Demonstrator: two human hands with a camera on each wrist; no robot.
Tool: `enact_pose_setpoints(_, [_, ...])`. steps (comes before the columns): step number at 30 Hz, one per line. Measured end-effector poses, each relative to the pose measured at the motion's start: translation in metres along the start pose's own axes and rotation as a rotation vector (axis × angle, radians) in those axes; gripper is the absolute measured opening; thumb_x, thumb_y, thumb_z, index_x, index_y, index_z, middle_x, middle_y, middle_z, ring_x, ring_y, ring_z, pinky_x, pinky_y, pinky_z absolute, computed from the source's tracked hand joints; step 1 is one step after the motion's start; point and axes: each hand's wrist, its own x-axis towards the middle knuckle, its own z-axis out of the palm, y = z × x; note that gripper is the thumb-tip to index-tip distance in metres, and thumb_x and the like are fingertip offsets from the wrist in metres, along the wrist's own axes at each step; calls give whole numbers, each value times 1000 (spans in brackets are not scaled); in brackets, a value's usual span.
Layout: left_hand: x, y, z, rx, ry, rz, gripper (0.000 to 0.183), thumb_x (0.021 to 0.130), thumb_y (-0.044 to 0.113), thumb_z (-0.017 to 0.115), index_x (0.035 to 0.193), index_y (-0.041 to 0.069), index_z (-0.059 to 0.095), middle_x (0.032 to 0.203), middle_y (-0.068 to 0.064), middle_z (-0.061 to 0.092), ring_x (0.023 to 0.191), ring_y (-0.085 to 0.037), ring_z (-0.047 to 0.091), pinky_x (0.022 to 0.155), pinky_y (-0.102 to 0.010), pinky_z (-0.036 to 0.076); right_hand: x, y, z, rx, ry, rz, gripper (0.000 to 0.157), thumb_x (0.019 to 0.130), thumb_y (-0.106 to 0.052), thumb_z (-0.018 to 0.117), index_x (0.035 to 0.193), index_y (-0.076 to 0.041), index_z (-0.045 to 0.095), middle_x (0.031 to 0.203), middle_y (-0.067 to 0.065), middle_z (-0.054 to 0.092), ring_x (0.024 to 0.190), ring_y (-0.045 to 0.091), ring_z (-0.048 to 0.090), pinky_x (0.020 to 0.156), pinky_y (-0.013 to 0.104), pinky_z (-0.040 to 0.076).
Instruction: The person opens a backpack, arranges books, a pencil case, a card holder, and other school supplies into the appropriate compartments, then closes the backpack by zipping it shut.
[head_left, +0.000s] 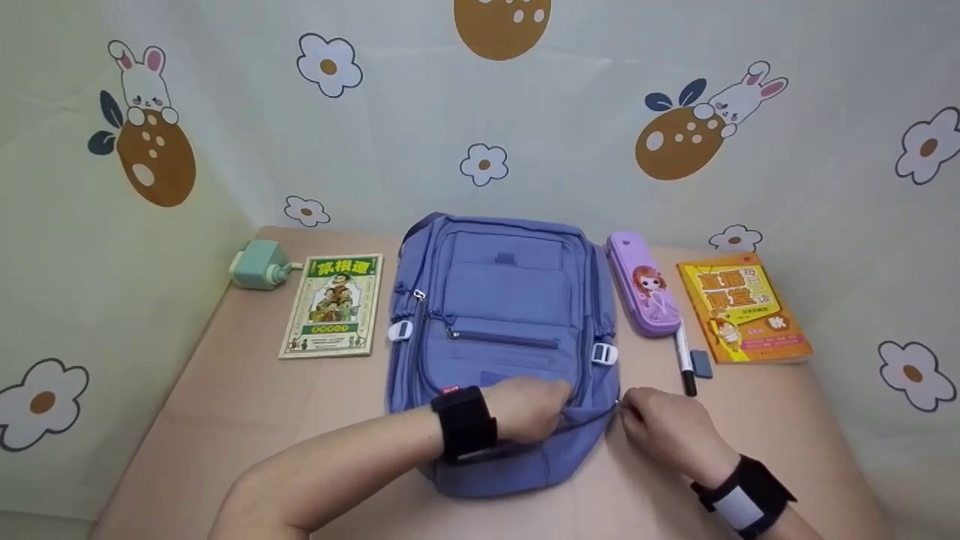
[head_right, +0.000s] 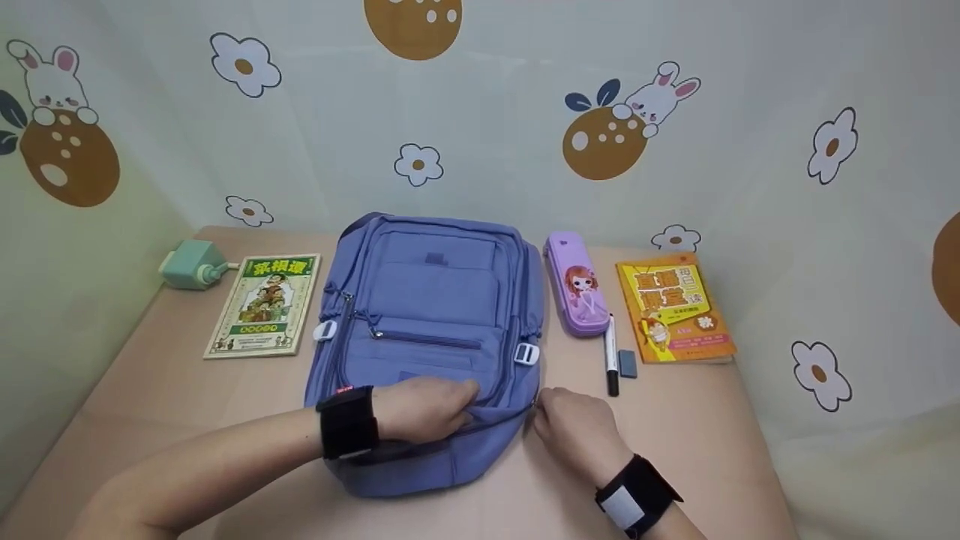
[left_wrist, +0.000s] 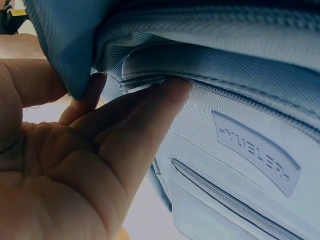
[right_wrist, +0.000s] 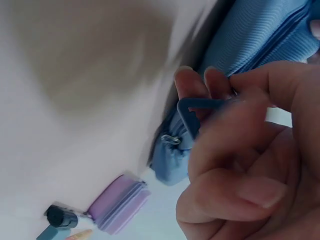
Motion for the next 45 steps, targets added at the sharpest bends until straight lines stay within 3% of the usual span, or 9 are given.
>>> enact_pose_setpoints(6, [-1, 0, 2, -8, 7, -3, 13, 99, 21, 63, 106, 11, 58, 90, -5, 66, 86, -23, 68, 77, -38, 57, -5, -7, -3, 9, -42, 19, 15, 92, -18, 70, 79, -22, 65, 68, -11, 53, 58, 9, 47, 56, 32, 44])
enact_pose_setpoints(9, [-7, 0, 1, 15, 16, 13, 20, 96, 26, 68, 104, 11, 59, 87, -2, 65, 83, -22, 67, 74, -37, 57, -5, -6, -2, 6, -40, 30, 15, 93, -18, 70, 79, -22, 66, 68, -11, 54, 58, 9, 50, 57, 33, 46])
enact_pose_setpoints(16, [-32, -7, 3, 181, 54, 57, 31, 85, 31, 78, 101, 14, 57, 80, 6, 58, 73, -15, 60, 65, -35, 54, -5, -1, 1, -27, -16, 25, 17, 93, -19, 71, 76, -23, 67, 67, -10, 56, 58, 11, 53, 57, 35, 47])
enact_pose_setpoints(20, [-45, -19, 11, 239, 106, 75, 18, 93, 31, 72, 99, 15, 66, 85, 4, 64, 77, -15, 65, 66, -35, 56, -6, -1, 1, -12, -24, 35, 19, 93, -20, 71, 75, -23, 65, 66, -11, 54, 57, 10, 51, 57, 35, 47])
enact_pose_setpoints(25, [-45, -30, 17, 186, 139, 104, 17, 103, 27, 60, 91, 17, 68, 82, 5, 65, 78, -14, 67, 72, -34, 57, -7, -2, 1, 0, -24, 38, 21, 94, -21, 70, 75, -24, 64, 67, -11, 55, 58, 10, 52, 57, 35, 48])
enact_pose_setpoints(31, [-40, -34, 15, 103, 97, 86, 23, 104, 26, 57, 84, 16, 62, 73, 5, 61, 77, -16, 67, 78, -35, 57, -9, -5, 2, -4, 1, 30, 22, 93, -20, 70, 73, -25, 62, 66, -11, 54, 57, 10, 51, 55, 35, 46])
enact_pose_setpoints(37, [-39, -34, 13, 58, 69, 80, 22, 105, 25, 56, 85, 16, 61, 71, 5, 59, 74, -16, 65, 79, -36, 56, -14, -12, 1, 2, -2, 20, 23, 93, -20, 70, 72, -25, 61, 66, -12, 51, 57, 8, 48, 54, 33, 43])
enact_pose_setpoints(45, [-39, -36, 13, 62, 115, 123, 17, 105, 22, 57, 91, 15, 64, 78, 3, 65, 79, -17, 67, 77, -35, 56, -19, -21, -2, 1, 43, -25, 20, 91, -19, 71, 74, -25, 62, 68, -13, 51, 57, 7, 48, 53, 31, 41])
